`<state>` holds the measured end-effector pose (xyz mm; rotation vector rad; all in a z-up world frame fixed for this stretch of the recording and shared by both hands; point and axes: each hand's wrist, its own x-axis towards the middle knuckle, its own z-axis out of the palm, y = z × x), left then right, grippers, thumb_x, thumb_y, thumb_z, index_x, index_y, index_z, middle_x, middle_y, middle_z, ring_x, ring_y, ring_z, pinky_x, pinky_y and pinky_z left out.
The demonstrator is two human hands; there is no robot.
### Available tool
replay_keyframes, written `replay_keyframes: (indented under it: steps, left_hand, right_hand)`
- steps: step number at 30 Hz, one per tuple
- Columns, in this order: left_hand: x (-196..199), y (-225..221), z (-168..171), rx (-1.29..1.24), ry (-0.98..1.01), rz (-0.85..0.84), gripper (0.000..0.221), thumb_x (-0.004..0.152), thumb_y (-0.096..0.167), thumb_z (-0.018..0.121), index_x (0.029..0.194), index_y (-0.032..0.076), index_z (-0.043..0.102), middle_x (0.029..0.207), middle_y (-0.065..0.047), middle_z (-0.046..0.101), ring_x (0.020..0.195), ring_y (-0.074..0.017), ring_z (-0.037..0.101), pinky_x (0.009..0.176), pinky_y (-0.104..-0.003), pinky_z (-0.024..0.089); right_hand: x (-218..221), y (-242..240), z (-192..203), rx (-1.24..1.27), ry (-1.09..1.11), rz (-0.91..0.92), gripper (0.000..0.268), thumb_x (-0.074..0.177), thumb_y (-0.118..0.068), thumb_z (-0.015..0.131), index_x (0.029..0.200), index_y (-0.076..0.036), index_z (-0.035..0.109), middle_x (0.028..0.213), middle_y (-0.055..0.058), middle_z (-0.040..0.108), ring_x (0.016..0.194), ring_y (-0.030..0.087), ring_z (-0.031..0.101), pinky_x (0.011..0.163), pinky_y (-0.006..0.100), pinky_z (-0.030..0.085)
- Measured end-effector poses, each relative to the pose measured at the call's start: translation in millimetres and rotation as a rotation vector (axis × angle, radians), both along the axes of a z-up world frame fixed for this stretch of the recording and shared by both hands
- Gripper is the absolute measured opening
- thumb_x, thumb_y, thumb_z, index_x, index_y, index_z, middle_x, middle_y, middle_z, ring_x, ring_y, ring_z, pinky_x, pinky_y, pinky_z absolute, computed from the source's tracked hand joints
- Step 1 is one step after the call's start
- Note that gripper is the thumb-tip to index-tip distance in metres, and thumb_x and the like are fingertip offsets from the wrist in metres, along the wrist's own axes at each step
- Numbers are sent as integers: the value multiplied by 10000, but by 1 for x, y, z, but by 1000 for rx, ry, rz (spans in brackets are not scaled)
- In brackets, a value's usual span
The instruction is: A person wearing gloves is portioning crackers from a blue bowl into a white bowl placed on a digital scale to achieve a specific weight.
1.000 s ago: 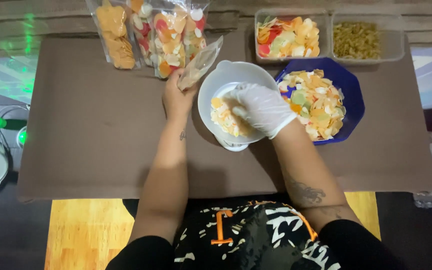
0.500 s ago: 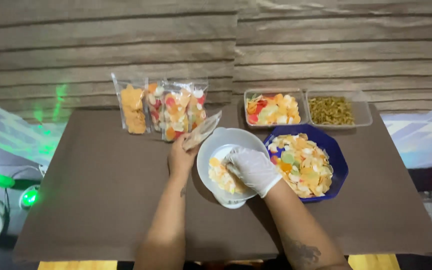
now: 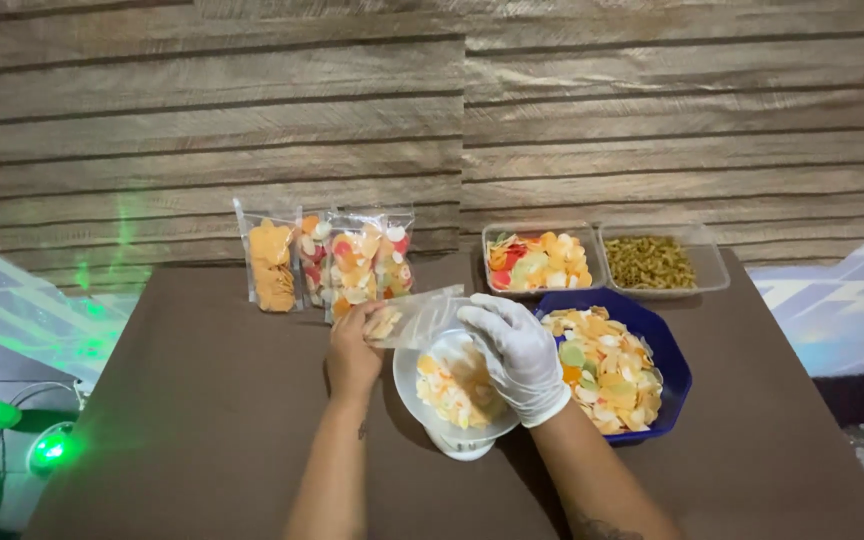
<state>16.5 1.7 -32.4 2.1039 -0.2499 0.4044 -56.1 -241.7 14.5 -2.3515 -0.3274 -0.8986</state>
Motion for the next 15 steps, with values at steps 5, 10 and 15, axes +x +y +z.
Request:
replay_keyframes:
  steps: [5, 10, 15]
  left_hand:
    - [2, 2, -2, 26, -129, -55, 322, 814, 111, 753, 1130, 164, 726, 1152, -118, 742, 1073, -395, 690, 987, -488, 526]
    - [3, 4, -8, 38, -167, -71, 303, 822, 160, 773, 1120, 184, 728, 1170, -88, 740, 1063, -378, 694, 986, -473, 525]
    - [4, 2, -10, 34, -207, -93, 260, 842, 183, 767, 1097, 154, 720, 1163, -98, 740, 1023, -397, 701, 955, -490, 532]
  right_hand:
    - [-2, 4, -11, 172, -17, 18, 272, 888, -118, 751, 1135, -228, 787, 1213, 16, 708, 1070, 214, 713, 886, 333, 617]
    - [-1, 4, -8, 159, -9, 1, 255, 889, -150, 754, 1127, -239, 777, 1176, 5, 698, 1042, 205, 709, 866, 328, 612]
    - [-6, 2, -7, 146, 18, -22, 240, 889, -181, 757, 1119, -250, 768, 1139, -6, 689, 1015, 195, 705, 847, 323, 606]
